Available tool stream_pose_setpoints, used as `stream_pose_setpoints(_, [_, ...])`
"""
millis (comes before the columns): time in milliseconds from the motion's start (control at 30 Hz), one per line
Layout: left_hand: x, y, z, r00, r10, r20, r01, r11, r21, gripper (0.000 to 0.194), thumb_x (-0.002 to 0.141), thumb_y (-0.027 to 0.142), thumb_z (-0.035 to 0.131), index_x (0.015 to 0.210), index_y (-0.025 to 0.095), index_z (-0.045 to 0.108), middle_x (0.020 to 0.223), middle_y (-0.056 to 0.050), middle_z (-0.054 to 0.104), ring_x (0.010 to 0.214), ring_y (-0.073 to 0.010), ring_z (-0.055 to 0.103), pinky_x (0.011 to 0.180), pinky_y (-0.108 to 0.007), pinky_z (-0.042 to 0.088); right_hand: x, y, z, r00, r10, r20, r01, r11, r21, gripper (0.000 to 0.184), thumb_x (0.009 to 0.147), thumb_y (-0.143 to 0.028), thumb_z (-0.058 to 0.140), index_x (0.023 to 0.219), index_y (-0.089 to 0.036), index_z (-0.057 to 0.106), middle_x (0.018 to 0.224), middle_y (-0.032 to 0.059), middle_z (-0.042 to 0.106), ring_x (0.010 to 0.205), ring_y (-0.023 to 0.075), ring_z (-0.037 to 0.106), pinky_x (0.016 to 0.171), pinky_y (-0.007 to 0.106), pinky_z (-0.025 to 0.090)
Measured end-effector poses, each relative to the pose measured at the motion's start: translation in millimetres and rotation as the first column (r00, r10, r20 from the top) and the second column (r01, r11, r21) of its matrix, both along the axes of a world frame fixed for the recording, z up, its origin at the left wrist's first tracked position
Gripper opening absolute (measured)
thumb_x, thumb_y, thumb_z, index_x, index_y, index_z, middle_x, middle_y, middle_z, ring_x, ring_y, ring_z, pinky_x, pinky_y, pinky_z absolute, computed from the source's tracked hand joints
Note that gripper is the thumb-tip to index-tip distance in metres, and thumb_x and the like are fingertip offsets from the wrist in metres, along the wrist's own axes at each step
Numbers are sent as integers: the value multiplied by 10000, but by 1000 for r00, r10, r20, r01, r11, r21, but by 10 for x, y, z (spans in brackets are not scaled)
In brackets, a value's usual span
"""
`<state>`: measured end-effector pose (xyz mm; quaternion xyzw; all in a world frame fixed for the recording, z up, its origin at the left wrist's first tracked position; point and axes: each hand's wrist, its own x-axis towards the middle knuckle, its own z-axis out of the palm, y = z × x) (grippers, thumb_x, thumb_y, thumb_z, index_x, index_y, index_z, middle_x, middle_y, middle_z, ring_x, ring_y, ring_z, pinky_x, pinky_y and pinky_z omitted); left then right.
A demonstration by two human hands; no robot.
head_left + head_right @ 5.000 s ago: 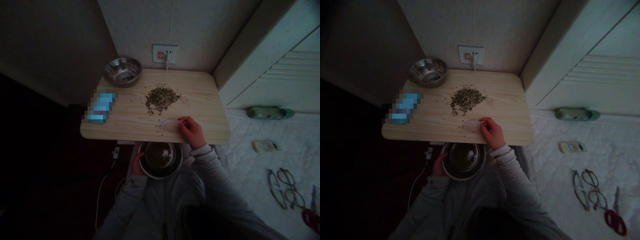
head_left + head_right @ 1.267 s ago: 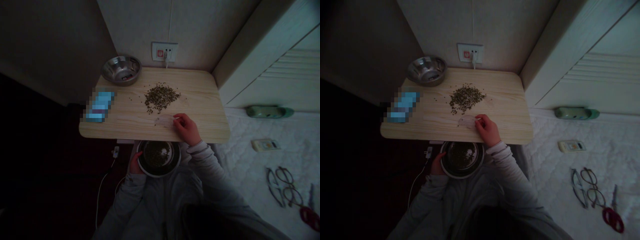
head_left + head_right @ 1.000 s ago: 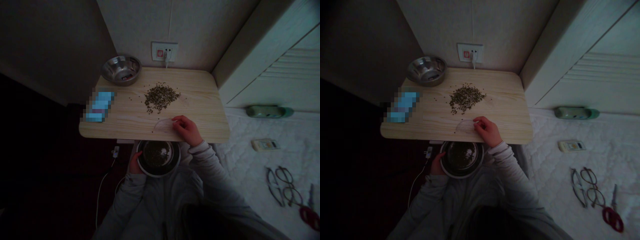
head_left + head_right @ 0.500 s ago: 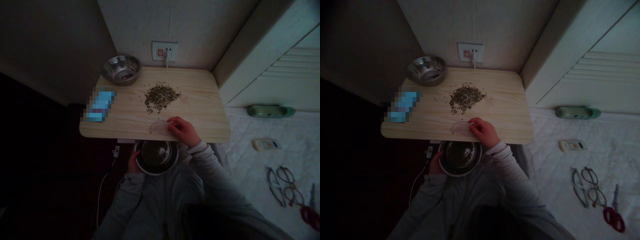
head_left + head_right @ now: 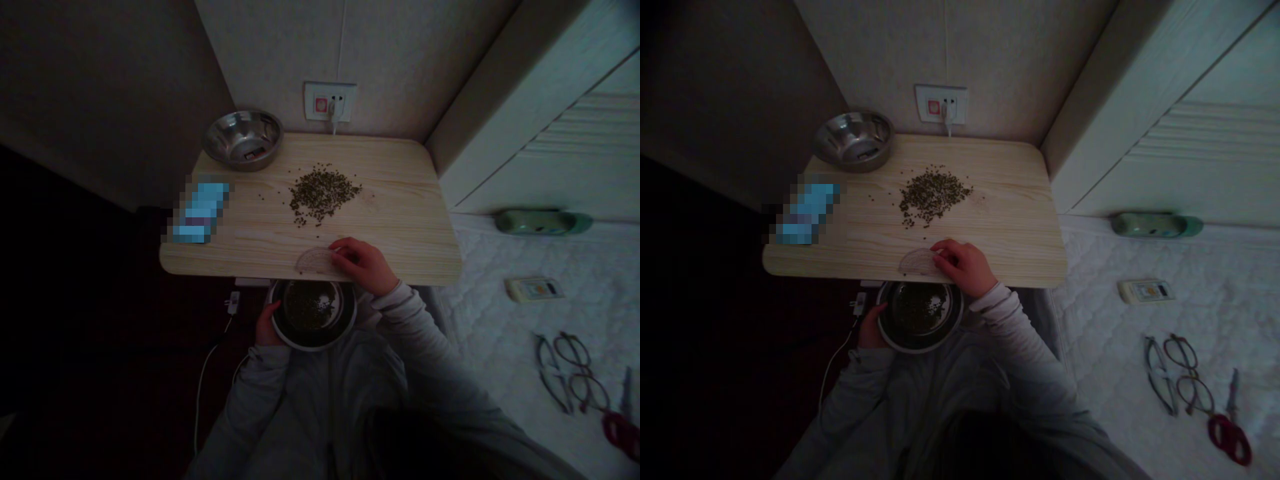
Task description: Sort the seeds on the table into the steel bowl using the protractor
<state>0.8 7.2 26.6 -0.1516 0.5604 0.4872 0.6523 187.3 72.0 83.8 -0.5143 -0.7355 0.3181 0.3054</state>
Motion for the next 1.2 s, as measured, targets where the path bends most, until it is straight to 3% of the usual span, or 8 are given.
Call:
stream_pose_setpoints(367, [-24,-10,-52,1000,-9,-6,9,1000,11,194,647,140,469,511,155,607,507,-45,639,724,-217,608,709,-321,460,20,-8,29,997,70,-33,-71,997,-42,223,741,-330,443,877,-181,537,624,-14,578,543,82,489,535,200,368])
stream_pose_setpoints(633, [5,22,0,999,-35,13,35,999,6,247,665,152,444,466,173,589,487,-43,632,718,-224,609,706,-336,461,-120,-70,-10,992,-126,19,126,992,-1,219,757,-323,418,914,-193,501,667,-2,597,571,104,507,558,225,368])
stream_pose_setpoints(800, [-15,15,14,1000,1,-31,-1,1000,-16,242,661,133,450,465,164,589,486,-45,631,721,-211,610,719,-302,455,-185,-144,-29,949,-298,102,290,953,89,232,748,-321,424,910,-179,511,621,11,571,588,124,505,566,235,371])
stream_pose_setpoints(933, [-31,-1,15,999,-6,44,6,1000,-1,190,643,154,462,540,156,622,560,-71,655,812,-244,587,734,-330,453,-85,-182,-42,916,-376,138,361,925,123,234,743,-329,427,897,-175,512,618,13,563,588,129,497,560,239,366])
stream_pose_setpoints(1200, [-29,5,6,999,-12,36,13,1000,-10,163,616,137,474,523,180,601,527,-53,643,858,-249,568,749,-366,443,226,-105,-64,835,-522,174,502,852,147,260,735,-356,423,904,-178,506,615,10,566,561,128,503,523,234,352])
